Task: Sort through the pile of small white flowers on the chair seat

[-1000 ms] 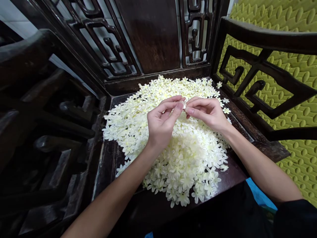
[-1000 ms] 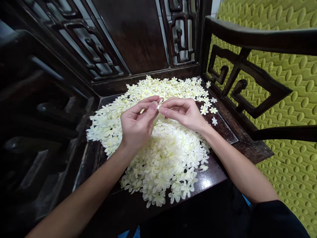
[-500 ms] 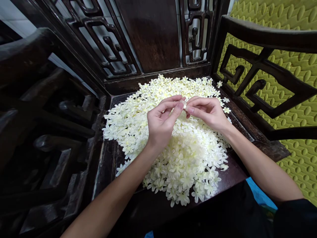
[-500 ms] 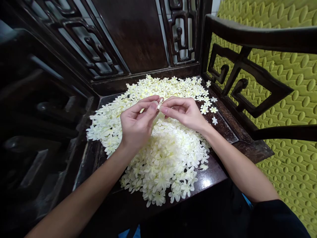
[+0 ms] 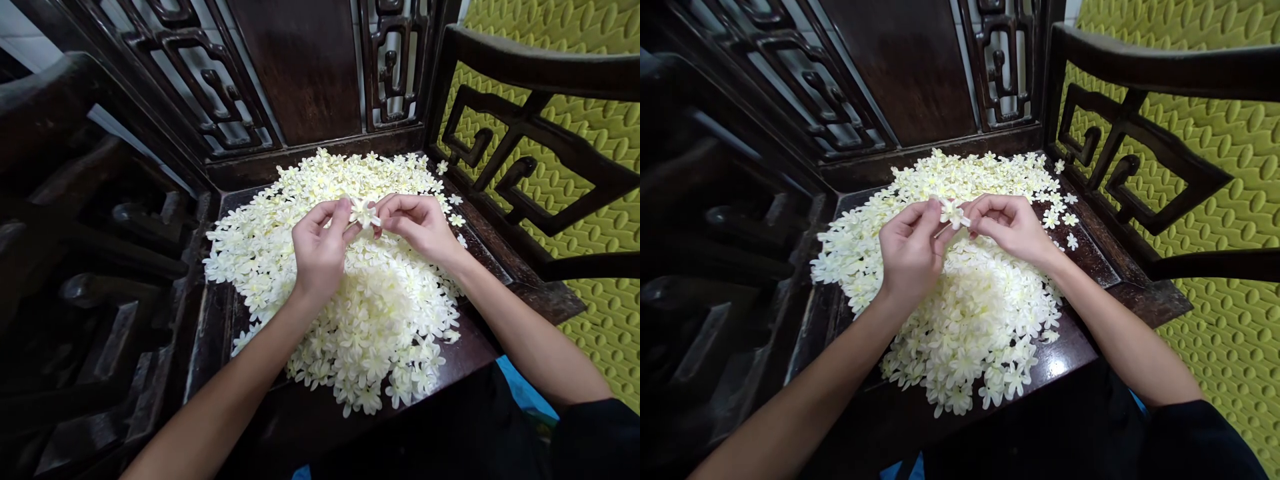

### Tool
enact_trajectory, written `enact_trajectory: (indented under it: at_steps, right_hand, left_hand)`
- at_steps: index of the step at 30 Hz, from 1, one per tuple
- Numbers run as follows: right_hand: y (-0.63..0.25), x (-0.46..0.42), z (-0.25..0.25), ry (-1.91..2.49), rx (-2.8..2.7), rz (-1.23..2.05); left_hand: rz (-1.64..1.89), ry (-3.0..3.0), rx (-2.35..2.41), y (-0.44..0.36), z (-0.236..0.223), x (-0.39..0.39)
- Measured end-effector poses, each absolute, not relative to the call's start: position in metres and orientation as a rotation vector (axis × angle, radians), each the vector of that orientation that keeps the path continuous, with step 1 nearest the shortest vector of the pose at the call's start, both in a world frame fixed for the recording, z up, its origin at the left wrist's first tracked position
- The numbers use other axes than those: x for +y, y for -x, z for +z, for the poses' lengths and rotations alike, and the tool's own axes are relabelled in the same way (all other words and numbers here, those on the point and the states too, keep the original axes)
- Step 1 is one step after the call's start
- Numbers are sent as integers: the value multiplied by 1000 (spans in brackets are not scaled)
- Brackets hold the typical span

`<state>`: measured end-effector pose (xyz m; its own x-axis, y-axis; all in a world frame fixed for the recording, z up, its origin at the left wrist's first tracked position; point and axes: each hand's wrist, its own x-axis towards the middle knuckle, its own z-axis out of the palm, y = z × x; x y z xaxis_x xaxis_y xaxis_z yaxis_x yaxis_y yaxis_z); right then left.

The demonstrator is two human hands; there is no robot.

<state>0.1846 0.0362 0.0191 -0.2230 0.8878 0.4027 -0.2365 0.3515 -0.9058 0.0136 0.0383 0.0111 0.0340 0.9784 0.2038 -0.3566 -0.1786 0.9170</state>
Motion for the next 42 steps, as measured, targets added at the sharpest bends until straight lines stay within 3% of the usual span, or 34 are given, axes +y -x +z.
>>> enact_trajectory:
  at_steps: [7, 24, 42]
  right_hand:
    - [-191, 40, 13, 564, -1414, 1229]
    - [-184, 31, 23, 666, -1495, 1129]
    - [-184, 34, 19, 615, -1505, 1158]
  left_hand:
    - [1591, -939, 795, -14, 10, 50]
    - [1599, -1460, 753, -13, 18, 33]
    - [1608, -1543, 795, -14, 21, 31]
